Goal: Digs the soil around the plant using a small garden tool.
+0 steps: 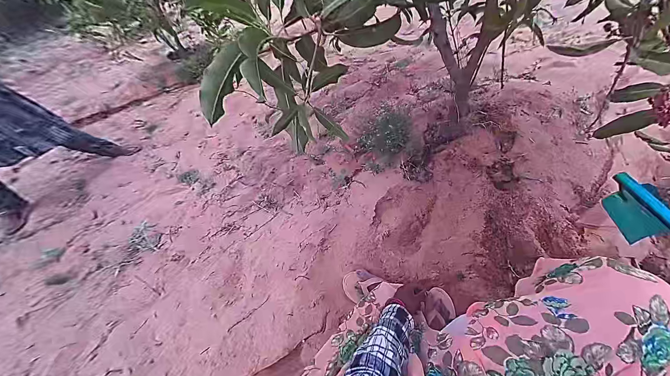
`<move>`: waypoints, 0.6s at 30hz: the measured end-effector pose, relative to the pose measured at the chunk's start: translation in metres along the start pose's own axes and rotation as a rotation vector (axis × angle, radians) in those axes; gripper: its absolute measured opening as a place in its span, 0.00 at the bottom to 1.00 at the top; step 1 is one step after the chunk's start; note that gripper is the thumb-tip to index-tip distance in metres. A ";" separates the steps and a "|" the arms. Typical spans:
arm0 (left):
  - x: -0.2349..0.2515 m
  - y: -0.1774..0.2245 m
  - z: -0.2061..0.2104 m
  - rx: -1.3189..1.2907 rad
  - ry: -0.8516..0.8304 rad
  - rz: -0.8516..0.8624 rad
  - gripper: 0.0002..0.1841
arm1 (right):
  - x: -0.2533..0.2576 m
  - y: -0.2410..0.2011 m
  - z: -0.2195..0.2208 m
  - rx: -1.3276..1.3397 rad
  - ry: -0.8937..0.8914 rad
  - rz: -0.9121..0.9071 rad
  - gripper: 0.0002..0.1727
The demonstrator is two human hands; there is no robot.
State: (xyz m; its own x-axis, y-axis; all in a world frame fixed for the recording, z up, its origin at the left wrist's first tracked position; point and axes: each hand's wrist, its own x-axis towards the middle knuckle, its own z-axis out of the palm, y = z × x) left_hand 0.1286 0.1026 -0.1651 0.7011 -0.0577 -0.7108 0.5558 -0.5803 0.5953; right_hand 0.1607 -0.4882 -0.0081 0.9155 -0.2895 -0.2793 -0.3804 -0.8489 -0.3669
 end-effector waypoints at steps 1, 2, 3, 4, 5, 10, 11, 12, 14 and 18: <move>-0.001 -0.001 -0.001 -0.028 0.002 0.008 0.21 | 0.020 -0.032 -0.001 -0.098 -0.096 -0.107 0.17; -0.002 -0.002 -0.002 -0.076 0.011 0.013 0.21 | 0.034 -0.069 -0.001 -0.197 -0.201 -0.215 0.16; -0.006 -0.001 -0.004 -0.145 0.025 0.017 0.22 | 0.041 -0.109 0.000 -0.291 -0.307 -0.315 0.16; -0.013 0.001 -0.005 -0.240 0.048 0.019 0.22 | 0.044 -0.149 0.003 -0.372 -0.410 -0.402 0.16; -0.020 0.004 -0.005 -0.356 0.076 0.018 0.22 | 0.045 -0.185 0.008 -0.443 -0.504 -0.485 0.17; -0.034 0.009 0.002 -0.903 0.063 0.046 0.32 | 0.037 -0.298 0.075 -0.888 -0.757 -0.783 0.22; -0.035 0.011 0.007 -0.939 -0.020 0.033 0.34 | 0.032 -0.310 0.090 -1.015 -0.748 -0.846 0.23; -0.033 0.012 0.014 -0.939 -0.109 0.004 0.36 | 0.028 -0.318 0.105 -1.122 -0.721 -0.918 0.23; -0.028 0.014 0.030 -0.811 -0.242 -0.059 0.32 | 0.024 -0.326 0.135 -1.213 -0.653 -1.041 0.19; -0.009 0.012 0.060 -0.212 -0.217 0.079 0.39 | 0.029 -0.333 0.169 -1.048 -0.500 -1.156 0.16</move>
State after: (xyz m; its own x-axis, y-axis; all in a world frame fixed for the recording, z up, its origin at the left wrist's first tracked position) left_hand 0.1024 0.0473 -0.1735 0.6467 -0.2815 -0.7089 0.5999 -0.3863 0.7006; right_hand 0.2918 -0.1392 -0.0439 0.4232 0.6616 -0.6190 0.8767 -0.4715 0.0954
